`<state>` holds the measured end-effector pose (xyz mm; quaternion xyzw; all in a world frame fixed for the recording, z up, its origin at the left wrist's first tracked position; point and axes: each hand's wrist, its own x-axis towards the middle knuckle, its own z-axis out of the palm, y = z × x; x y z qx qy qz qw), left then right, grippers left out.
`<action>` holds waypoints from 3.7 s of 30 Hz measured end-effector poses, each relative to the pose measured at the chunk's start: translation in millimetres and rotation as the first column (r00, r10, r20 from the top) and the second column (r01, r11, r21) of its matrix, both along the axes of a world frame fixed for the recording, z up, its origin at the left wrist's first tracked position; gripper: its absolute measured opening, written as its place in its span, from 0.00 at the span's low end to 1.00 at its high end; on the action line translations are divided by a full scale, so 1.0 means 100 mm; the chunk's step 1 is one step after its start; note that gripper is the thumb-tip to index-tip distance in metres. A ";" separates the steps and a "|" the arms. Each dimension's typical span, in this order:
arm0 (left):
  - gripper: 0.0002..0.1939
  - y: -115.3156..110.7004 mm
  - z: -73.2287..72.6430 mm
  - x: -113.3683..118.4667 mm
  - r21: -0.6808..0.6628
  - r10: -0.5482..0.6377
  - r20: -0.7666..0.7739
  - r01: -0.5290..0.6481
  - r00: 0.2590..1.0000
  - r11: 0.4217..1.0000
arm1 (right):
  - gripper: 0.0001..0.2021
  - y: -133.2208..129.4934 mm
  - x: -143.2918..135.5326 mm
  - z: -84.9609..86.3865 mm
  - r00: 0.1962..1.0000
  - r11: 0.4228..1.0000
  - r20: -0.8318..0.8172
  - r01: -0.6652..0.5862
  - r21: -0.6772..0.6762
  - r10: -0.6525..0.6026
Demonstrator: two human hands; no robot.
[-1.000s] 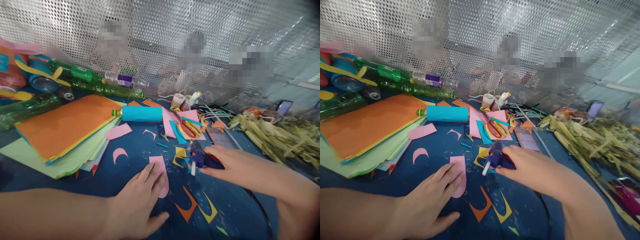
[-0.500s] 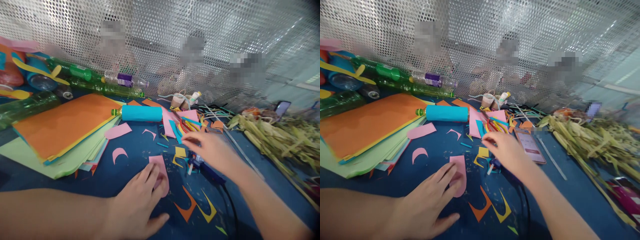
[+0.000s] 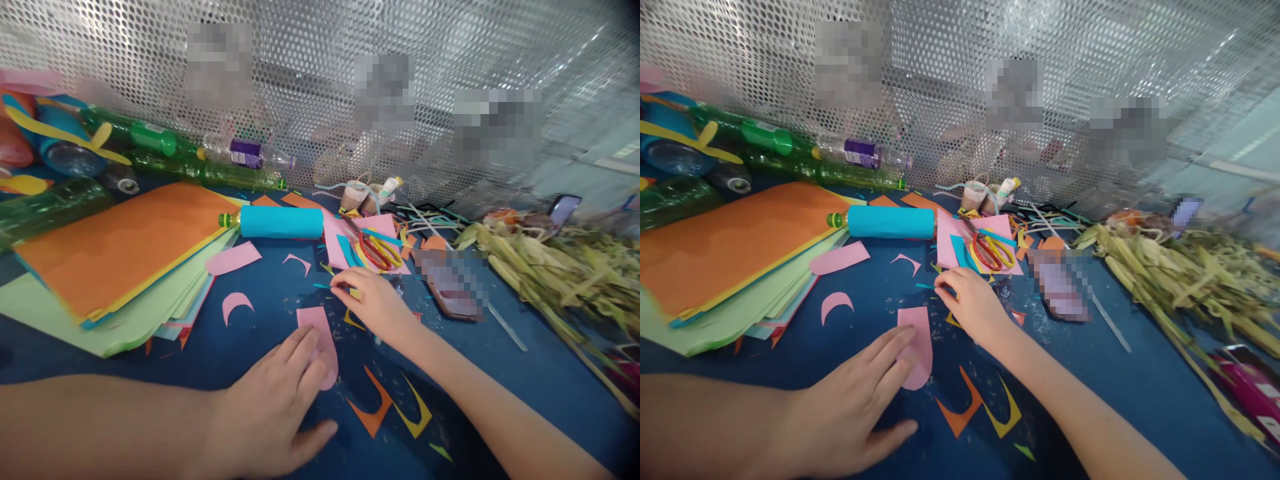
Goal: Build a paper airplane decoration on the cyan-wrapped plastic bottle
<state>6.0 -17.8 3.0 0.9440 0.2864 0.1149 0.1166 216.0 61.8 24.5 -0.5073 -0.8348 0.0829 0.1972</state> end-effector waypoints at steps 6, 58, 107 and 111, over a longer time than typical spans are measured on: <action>0.28 -0.01 0.00 0.00 0.047 0.015 0.000 -0.015 1.000 0.999 | 0.04 -0.15 -0.09 0.10 0.988 0.981 -0.149 -0.064 -0.181 0.037; 0.09 0.59 0.14 0.00 -0.028 0.140 0.246 -0.138 0.959 0.990 | 0.06 -0.17 -0.16 -0.06 0.983 0.982 -0.165 -0.105 -0.155 0.079; 0.11 0.74 0.05 -0.06 0.134 -0.084 0.205 0.057 0.975 0.989 | 0.06 -0.16 -0.11 -0.05 0.926 0.929 0.082 -0.368 -0.037 0.369; 0.12 0.74 0.10 -0.06 0.215 -0.133 0.077 0.114 0.988 0.970 | 0.07 -0.18 -0.09 0.03 0.905 0.922 0.178 -0.380 -0.073 0.387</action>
